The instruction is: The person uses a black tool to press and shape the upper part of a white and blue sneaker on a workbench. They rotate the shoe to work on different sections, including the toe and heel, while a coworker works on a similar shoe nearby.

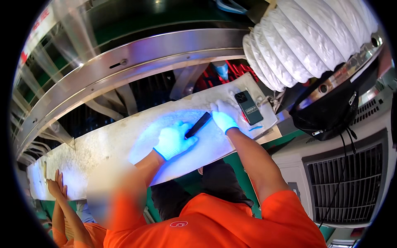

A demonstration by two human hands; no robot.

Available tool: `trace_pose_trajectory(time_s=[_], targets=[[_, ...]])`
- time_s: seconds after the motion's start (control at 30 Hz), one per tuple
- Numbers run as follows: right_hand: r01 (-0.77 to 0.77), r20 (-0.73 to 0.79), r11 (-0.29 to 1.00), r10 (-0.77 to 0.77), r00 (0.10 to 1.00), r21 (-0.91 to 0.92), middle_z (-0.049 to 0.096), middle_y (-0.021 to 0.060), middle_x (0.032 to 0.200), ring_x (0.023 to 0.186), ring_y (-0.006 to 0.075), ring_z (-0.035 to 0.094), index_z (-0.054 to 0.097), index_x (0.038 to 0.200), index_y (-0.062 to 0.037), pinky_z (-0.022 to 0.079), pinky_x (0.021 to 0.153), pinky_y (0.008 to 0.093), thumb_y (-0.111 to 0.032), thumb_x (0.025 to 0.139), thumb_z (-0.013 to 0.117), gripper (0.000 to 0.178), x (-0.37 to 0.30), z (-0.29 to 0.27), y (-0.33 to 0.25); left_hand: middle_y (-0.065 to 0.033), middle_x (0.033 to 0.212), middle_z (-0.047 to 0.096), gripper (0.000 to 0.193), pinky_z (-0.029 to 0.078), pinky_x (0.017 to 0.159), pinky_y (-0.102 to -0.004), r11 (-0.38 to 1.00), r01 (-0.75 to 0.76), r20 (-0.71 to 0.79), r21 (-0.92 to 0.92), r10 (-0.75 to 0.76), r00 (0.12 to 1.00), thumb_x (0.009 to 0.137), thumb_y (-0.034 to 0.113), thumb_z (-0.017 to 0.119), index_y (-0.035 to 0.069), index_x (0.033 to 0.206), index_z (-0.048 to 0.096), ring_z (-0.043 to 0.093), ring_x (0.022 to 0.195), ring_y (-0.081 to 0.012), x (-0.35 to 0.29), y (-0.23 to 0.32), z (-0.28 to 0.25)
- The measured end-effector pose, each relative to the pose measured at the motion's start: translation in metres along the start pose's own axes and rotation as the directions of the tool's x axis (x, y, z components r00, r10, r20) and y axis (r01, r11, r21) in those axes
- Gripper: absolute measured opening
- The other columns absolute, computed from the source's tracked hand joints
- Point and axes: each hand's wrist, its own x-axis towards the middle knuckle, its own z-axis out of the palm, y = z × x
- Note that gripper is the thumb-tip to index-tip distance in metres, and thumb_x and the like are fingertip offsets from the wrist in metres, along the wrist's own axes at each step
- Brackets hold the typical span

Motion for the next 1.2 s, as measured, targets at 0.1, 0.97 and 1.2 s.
trace_pose_trajectory(time_s=[0.1,0.97,1.2], targets=[[0.045,-0.119,0.997,-0.036,0.992,0.070,0.073,0.0248,0.092,0.090,0.0465,0.071,0.068,0.094,-0.0077,0.053,0.082,0.0590,-0.048,0.105,0.058,0.043,0.004,0.002,0.005,-0.0182,0.115,0.075,0.052,0.062,0.086,-0.0532,0.999,-0.011,0.021,0.032,0.010,1.000,0.093,0.052,0.076,0.013,0.127,0.081,0.076,0.096,-0.0427,0.003,-0.009,0.003],[0.026,-0.376,0.988,-0.081,0.923,-0.151,0.079,0.0249,0.114,0.110,0.0466,0.075,0.084,0.113,-0.0072,0.058,0.096,0.0518,-0.031,0.092,0.073,0.033,0.322,-0.242,-0.066,-0.0252,0.129,0.074,0.055,0.057,0.100,-0.0566,0.955,-0.140,-0.050,-0.264,0.131,0.990,0.095,0.033,0.069,0.014,0.146,0.070,0.073,0.111,-0.0465,-0.004,-0.034,0.007],[0.287,-0.363,0.937,-0.343,0.866,-0.200,0.080,0.0191,0.106,0.102,0.0432,0.076,0.083,0.107,-0.0104,0.059,0.090,0.0494,-0.029,0.096,0.076,0.022,0.262,-0.235,-0.170,-0.0249,0.125,0.075,0.053,0.058,0.099,-0.0565,0.964,-0.116,-0.054,-0.238,0.106,0.993,0.095,0.033,0.068,0.014,0.144,0.072,0.073,0.110,-0.0458,-0.003,-0.027,0.001]])
